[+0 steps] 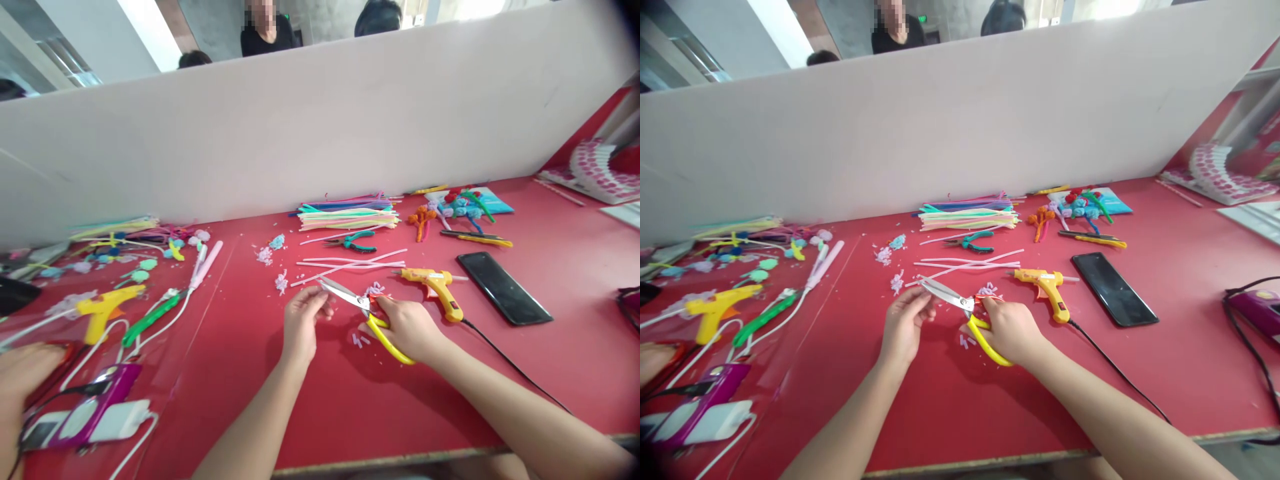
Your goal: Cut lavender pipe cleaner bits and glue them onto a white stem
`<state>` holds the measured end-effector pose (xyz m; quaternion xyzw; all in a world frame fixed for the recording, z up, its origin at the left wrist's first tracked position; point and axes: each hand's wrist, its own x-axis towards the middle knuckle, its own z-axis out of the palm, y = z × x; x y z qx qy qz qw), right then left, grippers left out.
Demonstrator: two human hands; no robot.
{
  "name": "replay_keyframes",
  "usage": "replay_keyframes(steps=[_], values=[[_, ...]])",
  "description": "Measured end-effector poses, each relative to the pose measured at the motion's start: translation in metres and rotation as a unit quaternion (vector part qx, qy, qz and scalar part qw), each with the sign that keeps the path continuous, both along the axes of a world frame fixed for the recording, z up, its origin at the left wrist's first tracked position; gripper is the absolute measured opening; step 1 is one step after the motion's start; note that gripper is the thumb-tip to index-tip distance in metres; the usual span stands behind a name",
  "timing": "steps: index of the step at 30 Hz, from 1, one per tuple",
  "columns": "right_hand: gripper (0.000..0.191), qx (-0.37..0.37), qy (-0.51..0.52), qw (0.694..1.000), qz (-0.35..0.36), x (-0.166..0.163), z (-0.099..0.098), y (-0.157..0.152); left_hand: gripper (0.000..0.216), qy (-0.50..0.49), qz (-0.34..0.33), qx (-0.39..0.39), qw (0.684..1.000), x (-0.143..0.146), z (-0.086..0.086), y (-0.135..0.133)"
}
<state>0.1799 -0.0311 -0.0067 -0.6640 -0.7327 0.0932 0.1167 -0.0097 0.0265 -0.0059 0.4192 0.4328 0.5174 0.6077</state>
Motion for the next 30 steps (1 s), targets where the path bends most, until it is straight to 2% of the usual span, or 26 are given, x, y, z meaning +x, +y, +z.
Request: replay_keyframes(steps=[3, 9, 30], values=[[0.044, 0.006, -0.039, 0.999, 0.013, 0.0, -0.0052, 0.0002, 0.013, -0.024, 0.021, 0.002, 0.999, -0.0012, 0.0001, 0.0013], [0.049, 0.009, -0.051, 0.998, 0.024, -0.0016, -0.0054, -0.0005, 0.011, -0.043, 0.028, -0.001, 0.999, -0.0004, 0.0019, 0.0007], [0.046, 0.026, -0.068, 0.997, 0.021, -0.0046, -0.0091, -0.0029, 0.016, -0.073, 0.057, 0.001, 0.996, 0.0026, 0.0035, -0.0043]])
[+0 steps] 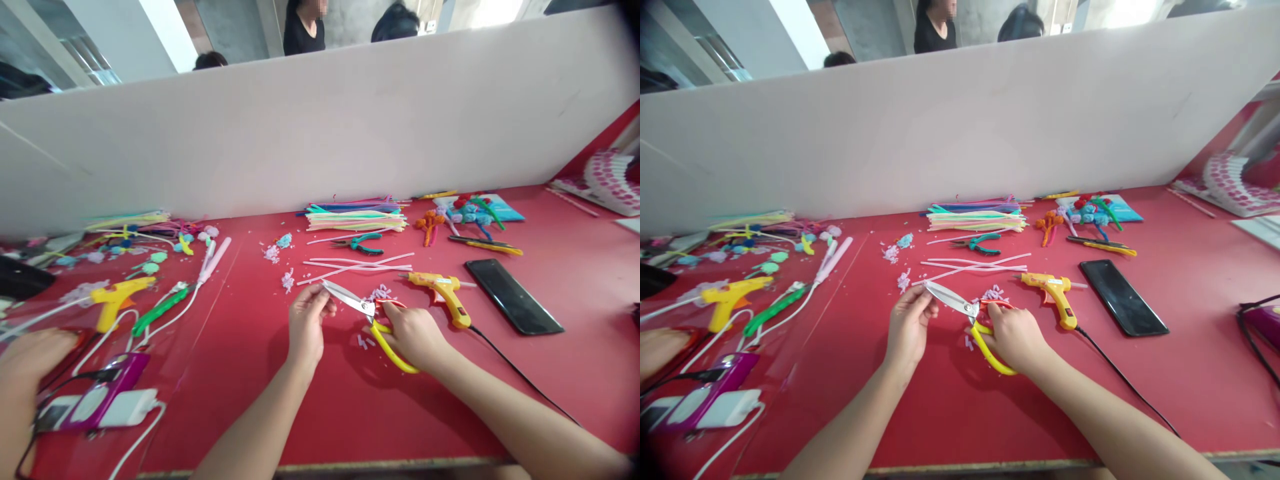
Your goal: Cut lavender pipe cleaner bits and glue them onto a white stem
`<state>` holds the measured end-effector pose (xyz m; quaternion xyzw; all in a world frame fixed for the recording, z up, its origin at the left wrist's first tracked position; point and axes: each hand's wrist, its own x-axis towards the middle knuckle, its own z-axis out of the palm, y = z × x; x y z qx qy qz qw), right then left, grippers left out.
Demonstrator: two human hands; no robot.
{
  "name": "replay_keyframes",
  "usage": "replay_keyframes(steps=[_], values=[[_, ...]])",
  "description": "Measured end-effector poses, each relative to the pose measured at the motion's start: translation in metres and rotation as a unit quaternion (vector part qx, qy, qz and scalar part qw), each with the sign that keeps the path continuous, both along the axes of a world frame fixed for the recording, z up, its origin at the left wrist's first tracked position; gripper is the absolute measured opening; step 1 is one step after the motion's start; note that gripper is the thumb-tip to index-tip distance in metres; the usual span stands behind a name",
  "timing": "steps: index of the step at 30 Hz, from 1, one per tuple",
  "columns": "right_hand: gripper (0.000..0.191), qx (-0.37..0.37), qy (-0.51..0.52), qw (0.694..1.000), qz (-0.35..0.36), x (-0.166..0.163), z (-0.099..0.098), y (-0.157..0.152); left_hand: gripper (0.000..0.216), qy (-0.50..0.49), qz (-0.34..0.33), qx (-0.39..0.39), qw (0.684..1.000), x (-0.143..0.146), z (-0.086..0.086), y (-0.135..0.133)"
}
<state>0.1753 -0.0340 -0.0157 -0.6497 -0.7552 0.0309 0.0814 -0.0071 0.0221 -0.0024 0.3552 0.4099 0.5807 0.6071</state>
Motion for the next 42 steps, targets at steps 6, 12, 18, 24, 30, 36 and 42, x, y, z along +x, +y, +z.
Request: replay_keyframes(steps=[6, 12, 18, 24, 30, 36, 42], values=[[0.046, -0.003, -0.002, 1.0, -0.001, -0.002, -0.001, 0.0, 0.015, -0.005, 0.003, 0.004, 1.0, 0.0, -0.002, -0.001], [0.045, -0.009, -0.006, 1.0, 0.003, -0.001, -0.001, 0.0, 0.015, -0.009, 0.003, 0.001, 1.0, 0.001, -0.001, -0.001], [0.043, -0.015, -0.006, 1.0, 0.001, -0.001, 0.002, 0.0, 0.012, -0.01, -0.001, 0.005, 1.0, 0.0, -0.002, -0.001], [0.041, -0.02, -0.004, 1.0, -0.005, -0.001, 0.002, 0.0, 0.012, -0.006, -0.003, 0.008, 1.0, 0.0, -0.003, -0.001], [0.035, -0.027, 0.007, 0.999, -0.017, 0.0, 0.001, 0.0, 0.014, -0.007, 0.004, 0.008, 1.0, 0.001, -0.002, -0.001], [0.038, -0.029, 0.032, 0.997, -0.063, -0.003, 0.01, 0.001, 0.012, 0.004, -0.049, -0.013, 0.999, 0.003, -0.004, -0.002], [0.033, -0.047, 0.21, 0.972, -0.091, -0.001, 0.01, 0.006, 0.013, 0.045, -0.146, -0.038, 0.988, 0.006, -0.007, -0.006]])
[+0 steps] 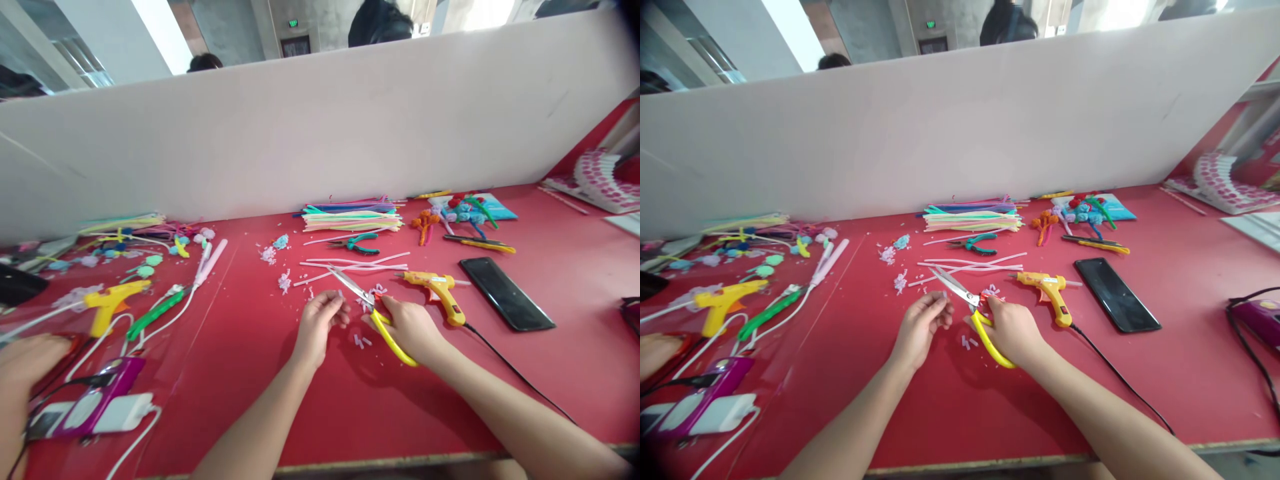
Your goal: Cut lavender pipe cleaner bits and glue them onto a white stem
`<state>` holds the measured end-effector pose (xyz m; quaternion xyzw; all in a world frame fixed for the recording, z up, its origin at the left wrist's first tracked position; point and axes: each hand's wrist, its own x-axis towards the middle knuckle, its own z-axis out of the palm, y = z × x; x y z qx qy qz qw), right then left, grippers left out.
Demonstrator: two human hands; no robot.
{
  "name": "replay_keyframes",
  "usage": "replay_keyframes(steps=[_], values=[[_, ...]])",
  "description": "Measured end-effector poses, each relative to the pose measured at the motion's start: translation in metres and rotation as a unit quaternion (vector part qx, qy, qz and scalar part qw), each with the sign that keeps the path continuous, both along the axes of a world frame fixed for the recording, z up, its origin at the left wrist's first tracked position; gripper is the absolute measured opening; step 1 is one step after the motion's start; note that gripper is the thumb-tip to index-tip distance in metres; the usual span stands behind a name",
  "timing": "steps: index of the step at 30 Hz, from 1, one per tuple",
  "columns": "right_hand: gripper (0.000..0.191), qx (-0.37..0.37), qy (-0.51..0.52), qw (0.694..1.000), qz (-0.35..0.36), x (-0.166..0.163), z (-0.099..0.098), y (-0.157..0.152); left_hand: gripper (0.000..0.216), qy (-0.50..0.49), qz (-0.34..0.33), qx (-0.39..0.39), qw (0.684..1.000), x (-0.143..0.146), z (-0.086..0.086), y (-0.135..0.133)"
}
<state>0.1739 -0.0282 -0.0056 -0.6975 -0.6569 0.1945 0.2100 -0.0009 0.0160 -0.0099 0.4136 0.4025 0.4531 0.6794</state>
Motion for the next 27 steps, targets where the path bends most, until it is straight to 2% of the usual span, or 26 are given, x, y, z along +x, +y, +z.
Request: replay_keyframes(steps=[7, 11, 15, 22, 24, 27], values=[[0.019, -0.012, 0.176, 0.983, 0.047, -0.001, 0.005, 0.0, 0.017, 0.052, -0.158, 0.019, 0.986, 0.006, 0.004, -0.008], [0.014, -0.03, 0.231, 0.971, 0.053, -0.003, 0.012, -0.002, 0.021, 0.074, -0.204, 0.026, 0.976, 0.008, 0.003, -0.011], [0.011, -0.027, 0.238, 0.97, 0.049, -0.002, 0.006, -0.001, 0.017, 0.099, -0.193, 0.03, 0.976, 0.008, 0.0, -0.011], [0.016, -0.024, 0.181, 0.982, 0.052, -0.002, -0.003, 0.001, 0.014, 0.128, -0.164, 0.034, 0.978, 0.008, 0.003, -0.013], [0.022, -0.019, 0.158, 0.986, 0.046, -0.001, -0.001, 0.001, 0.013, 0.125, -0.139, 0.041, 0.981, 0.007, 0.004, -0.011], [0.028, -0.004, 0.053, 0.998, 0.029, 0.002, 0.003, -0.001, 0.013, 0.113, -0.061, 0.053, 0.99, 0.003, 0.002, -0.006]])
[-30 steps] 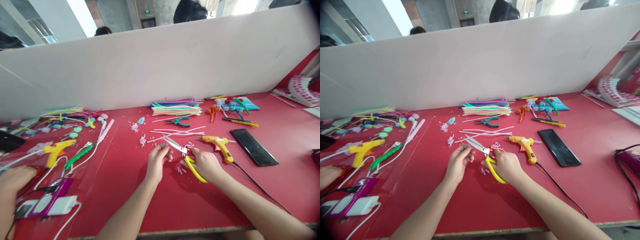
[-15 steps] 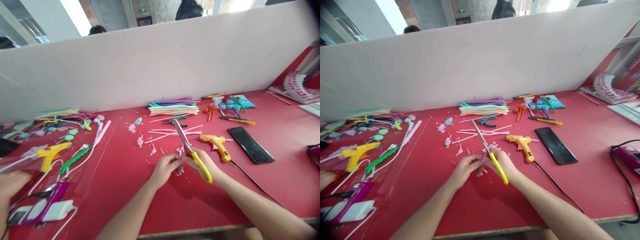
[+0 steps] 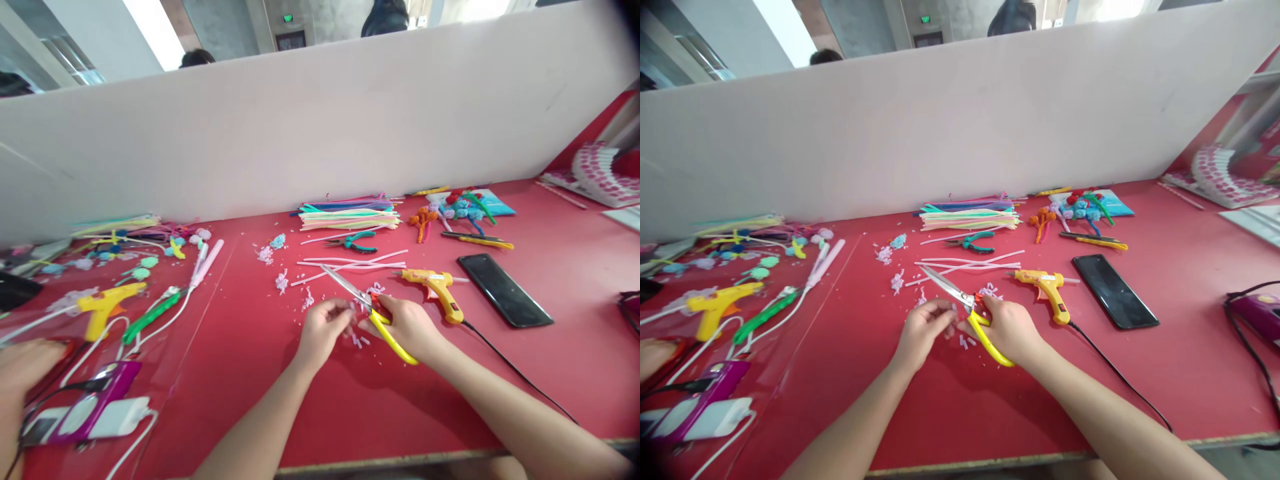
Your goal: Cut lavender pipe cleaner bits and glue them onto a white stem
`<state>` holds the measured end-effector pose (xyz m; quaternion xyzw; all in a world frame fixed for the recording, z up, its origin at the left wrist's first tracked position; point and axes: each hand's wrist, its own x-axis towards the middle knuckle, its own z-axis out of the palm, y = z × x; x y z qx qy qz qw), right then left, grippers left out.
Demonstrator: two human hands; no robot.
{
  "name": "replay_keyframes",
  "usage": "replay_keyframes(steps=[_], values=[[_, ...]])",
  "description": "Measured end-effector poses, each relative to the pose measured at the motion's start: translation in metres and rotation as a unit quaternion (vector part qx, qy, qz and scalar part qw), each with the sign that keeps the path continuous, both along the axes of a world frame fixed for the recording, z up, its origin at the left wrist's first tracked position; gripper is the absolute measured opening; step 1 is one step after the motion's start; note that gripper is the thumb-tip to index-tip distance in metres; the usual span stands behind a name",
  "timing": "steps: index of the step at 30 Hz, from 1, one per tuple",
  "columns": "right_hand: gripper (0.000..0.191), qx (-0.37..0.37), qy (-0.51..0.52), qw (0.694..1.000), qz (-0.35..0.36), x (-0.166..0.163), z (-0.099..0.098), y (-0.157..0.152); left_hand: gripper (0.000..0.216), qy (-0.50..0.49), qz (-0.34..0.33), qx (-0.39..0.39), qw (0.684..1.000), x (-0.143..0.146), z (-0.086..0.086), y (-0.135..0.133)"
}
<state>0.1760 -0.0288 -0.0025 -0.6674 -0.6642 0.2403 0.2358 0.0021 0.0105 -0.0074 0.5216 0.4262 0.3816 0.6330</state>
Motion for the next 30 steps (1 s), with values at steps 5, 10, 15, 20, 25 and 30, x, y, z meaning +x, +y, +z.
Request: replay_keyframes(steps=[5, 10, 15, 20, 25, 30], values=[[0.041, 0.001, -0.157, 0.987, 0.016, 0.0, 0.0, -0.002, 0.013, -0.054, 0.103, 0.024, 0.993, -0.008, -0.001, 0.011], [0.045, 0.017, -0.218, 0.975, 0.041, -0.003, -0.004, -0.003, 0.013, -0.102, 0.152, 0.035, 0.982, -0.01, 0.003, 0.014], [0.047, 0.035, -0.245, 0.968, 0.046, -0.003, -0.009, -0.003, 0.012, -0.125, 0.164, 0.037, 0.978, -0.011, 0.004, 0.014], [0.048, 0.037, -0.251, 0.966, 0.05, -0.004, -0.01, -0.004, 0.011, -0.138, 0.16, 0.032, 0.977, -0.011, 0.004, 0.013], [0.049, 0.038, -0.249, 0.967, 0.048, -0.004, -0.009, -0.004, 0.009, -0.142, 0.157, 0.032, 0.977, -0.011, 0.004, 0.014], [0.049, 0.039, -0.243, 0.968, 0.051, -0.002, -0.01, -0.004, 0.01, -0.139, 0.156, 0.029, 0.977, -0.011, 0.004, 0.014]])
